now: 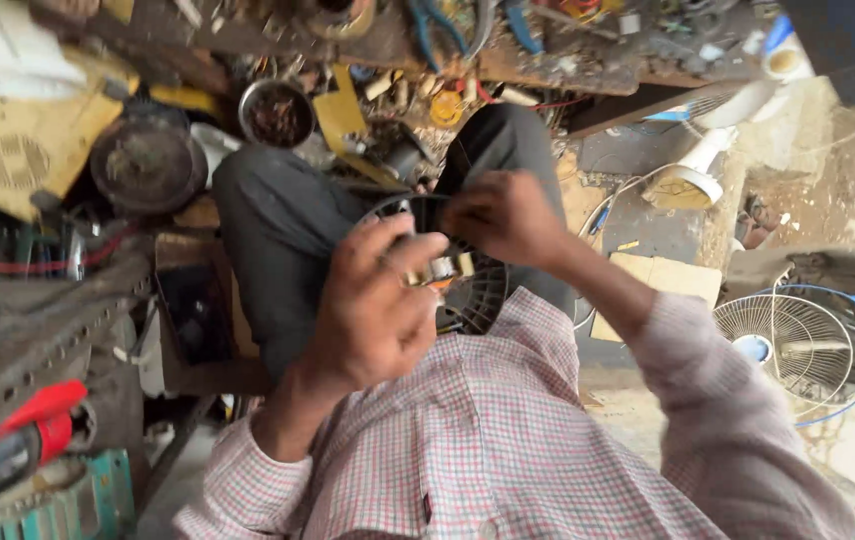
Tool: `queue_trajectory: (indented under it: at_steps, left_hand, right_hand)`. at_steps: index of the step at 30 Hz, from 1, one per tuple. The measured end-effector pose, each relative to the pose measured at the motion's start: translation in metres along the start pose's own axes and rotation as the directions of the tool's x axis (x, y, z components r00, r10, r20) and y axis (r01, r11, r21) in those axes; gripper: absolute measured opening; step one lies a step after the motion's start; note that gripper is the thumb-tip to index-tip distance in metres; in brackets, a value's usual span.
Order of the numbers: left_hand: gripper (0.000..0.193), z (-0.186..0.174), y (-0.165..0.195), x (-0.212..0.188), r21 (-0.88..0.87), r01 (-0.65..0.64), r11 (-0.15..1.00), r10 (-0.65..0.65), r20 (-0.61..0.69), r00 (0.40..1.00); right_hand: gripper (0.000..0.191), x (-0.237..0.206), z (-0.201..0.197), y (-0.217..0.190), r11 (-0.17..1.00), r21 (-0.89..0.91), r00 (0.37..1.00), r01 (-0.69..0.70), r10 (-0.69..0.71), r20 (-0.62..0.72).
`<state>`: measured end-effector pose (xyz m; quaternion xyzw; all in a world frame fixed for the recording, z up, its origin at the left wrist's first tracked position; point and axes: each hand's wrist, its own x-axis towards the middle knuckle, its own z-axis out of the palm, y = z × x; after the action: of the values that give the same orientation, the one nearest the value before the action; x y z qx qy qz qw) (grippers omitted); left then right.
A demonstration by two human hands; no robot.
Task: The person works on a small electric motor rotor, repeatedly tapping and adjusting the copper windings with a small metal tool. They then cut a strip of yellow insulating tape with scissors and wrap it around the rotor windings.
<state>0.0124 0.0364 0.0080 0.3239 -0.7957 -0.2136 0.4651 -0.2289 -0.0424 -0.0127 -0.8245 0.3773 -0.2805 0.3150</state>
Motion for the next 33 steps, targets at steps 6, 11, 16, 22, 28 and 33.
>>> queue_trajectory:
  at_steps: [6,11,16,22,28,33]
  left_hand:
    - [0.024,0.004,-0.052,0.056,-0.061,0.508,0.859,-0.483,0.23,0.845]
    - [0.008,-0.023,-0.039,0.062,-0.136,0.492,0.86,-0.394,0.433,0.81]
    - [0.008,-0.011,0.016,0.02,0.37,-0.105,0.923,0.027,0.209,0.978]
    - [0.005,-0.003,-0.016,0.042,-0.393,0.328,0.859,-0.398,-0.11,0.911]
    - [0.016,-0.011,-0.02,0.049,-0.163,0.274,0.948,-0.258,0.11,0.96]
    - [0.013,0.001,0.006,0.006,0.171,0.028,0.985,-0.076,0.279,0.957]
  right_hand:
    - [0.005,0.009,0.012,0.002,0.912,-0.408,0.987,0.029,-0.089,-0.13]
    - [0.009,-0.018,-0.023,-0.087,0.952,-0.171,0.928,0.252,-0.188,0.32]
    - [0.006,-0.013,-0.032,-0.044,0.93,-0.355,0.994,0.093,-0.067,0.082]
    - [0.008,0.039,0.0,0.012,0.993,-0.054,0.994,-0.102,0.1,-0.035]
    - [0.003,0.015,-0.076,-0.021,0.985,0.024,0.974,0.168,-0.17,0.147]
    - [0.003,-0.019,-0.083,-0.012,0.966,0.25,0.984,0.061,-0.1,0.147]
